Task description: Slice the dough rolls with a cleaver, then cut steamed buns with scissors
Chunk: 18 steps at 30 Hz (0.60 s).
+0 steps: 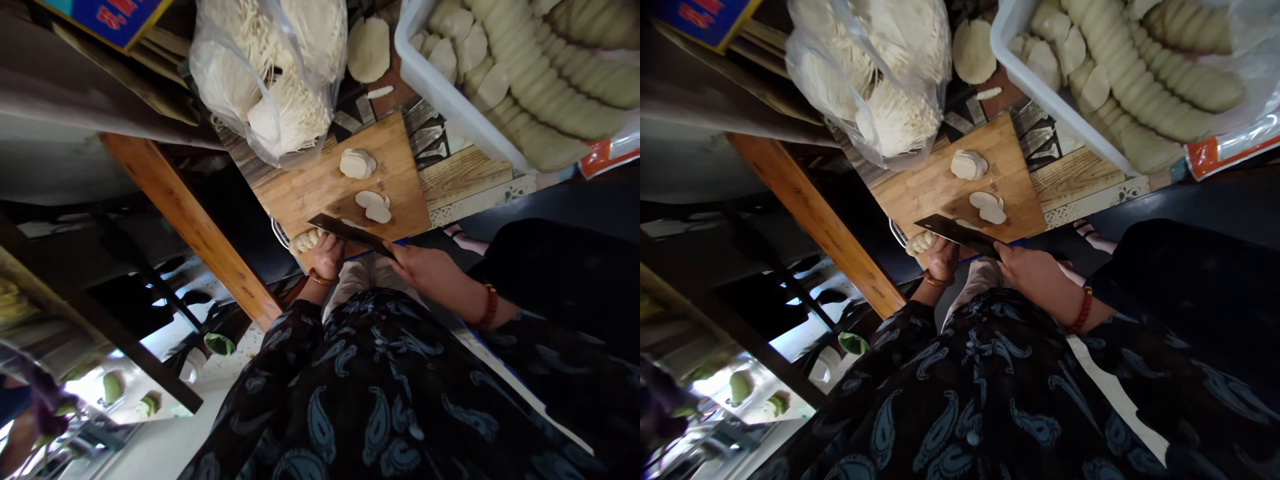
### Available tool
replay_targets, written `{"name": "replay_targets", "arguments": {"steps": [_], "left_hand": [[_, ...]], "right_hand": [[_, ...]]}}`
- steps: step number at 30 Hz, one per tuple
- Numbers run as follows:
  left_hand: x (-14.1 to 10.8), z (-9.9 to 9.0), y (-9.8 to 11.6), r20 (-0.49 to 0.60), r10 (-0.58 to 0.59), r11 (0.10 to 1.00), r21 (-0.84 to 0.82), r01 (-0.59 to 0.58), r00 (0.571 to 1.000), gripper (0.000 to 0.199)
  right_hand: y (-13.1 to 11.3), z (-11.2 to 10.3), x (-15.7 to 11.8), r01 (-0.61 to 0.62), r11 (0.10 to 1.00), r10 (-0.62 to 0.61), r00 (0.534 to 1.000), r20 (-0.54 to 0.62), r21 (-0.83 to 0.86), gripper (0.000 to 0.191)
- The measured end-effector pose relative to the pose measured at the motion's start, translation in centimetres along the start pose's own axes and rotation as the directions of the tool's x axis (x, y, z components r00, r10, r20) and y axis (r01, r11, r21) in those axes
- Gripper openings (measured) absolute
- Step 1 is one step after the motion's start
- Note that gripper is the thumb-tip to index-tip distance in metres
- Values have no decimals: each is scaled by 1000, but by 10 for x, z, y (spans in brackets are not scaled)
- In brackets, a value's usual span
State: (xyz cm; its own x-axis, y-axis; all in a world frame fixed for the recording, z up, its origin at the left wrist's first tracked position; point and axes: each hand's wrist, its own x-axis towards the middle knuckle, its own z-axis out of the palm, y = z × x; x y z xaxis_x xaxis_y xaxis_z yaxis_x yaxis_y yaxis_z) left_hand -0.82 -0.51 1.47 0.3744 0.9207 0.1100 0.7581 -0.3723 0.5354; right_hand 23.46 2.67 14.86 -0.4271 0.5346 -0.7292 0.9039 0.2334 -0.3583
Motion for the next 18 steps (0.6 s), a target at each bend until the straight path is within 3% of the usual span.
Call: {"name": "replay_targets", "arguments": {"steps": [18], "left_hand": [[4,-3,-4,-8,-19,1000,-1,19,1000,29]], "right_hand": [[-11,8,22,-8,998,7,1000,-28,-63,48]]}}
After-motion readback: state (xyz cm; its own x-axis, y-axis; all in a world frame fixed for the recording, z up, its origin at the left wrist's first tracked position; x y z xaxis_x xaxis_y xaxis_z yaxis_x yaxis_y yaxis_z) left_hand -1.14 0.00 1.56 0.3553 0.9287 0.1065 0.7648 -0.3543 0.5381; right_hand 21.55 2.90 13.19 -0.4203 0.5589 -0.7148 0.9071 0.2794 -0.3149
